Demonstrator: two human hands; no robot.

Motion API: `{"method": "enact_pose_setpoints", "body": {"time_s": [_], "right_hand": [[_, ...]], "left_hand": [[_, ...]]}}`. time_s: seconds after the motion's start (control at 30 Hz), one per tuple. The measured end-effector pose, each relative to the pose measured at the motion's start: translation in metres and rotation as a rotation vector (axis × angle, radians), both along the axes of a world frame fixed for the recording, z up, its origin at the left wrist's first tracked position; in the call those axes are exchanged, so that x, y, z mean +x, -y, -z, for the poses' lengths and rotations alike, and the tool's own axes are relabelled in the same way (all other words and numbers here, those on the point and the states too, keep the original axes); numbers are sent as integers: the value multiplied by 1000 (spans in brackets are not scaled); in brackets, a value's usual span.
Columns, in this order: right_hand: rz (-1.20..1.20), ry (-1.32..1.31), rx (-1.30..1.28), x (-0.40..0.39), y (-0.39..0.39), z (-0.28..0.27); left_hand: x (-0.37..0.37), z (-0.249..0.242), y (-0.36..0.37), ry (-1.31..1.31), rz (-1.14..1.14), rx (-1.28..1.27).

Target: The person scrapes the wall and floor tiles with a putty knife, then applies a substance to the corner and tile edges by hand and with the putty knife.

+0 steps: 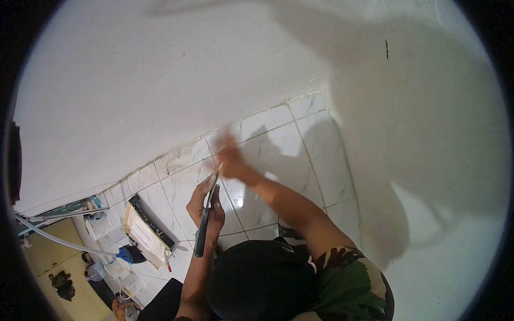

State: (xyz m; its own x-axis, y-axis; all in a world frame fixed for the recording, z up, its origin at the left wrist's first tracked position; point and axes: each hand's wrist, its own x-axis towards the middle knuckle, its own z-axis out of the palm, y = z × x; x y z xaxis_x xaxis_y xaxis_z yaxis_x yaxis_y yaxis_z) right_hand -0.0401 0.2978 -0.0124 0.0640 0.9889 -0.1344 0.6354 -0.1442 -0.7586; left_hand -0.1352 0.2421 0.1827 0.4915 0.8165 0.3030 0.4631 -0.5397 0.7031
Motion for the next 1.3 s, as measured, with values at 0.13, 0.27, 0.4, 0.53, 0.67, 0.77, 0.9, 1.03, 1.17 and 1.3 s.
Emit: {"method": "enact_pose_setpoints", "body": {"time_s": [0.13,0.27,0.4,0.53,0.67,0.77,0.9,1.03,1.17,1.3], "right_hand": [[-274,-418,387,-89,33,3],[-134,-908,-40,-25,83,-33],[313,-1542,-754,80,138,-94],[451,-1582,-596,88,152,-128],[704,-1451,-494,70,153,-119],[794,-1405,-533,57,150,-115],[761,-1434,-511,60,122,-103],[879,-1484,-560,51,118,-120],[873,-1585,-563,36,110,-132],[846,-1496,-473,29,120,-124]], "left_hand": [[8,-1,-23,-75,11,40],[6,24,-53,-88,125,80],[24,65,-58,-336,348,103],[55,123,-41,-424,420,122],[60,138,-33,-400,447,218],[50,136,-31,-340,469,202],[47,139,-53,-407,419,215],[43,129,-48,-362,486,147],[46,133,-60,-367,475,-16],[44,141,-54,-401,434,50]]}}
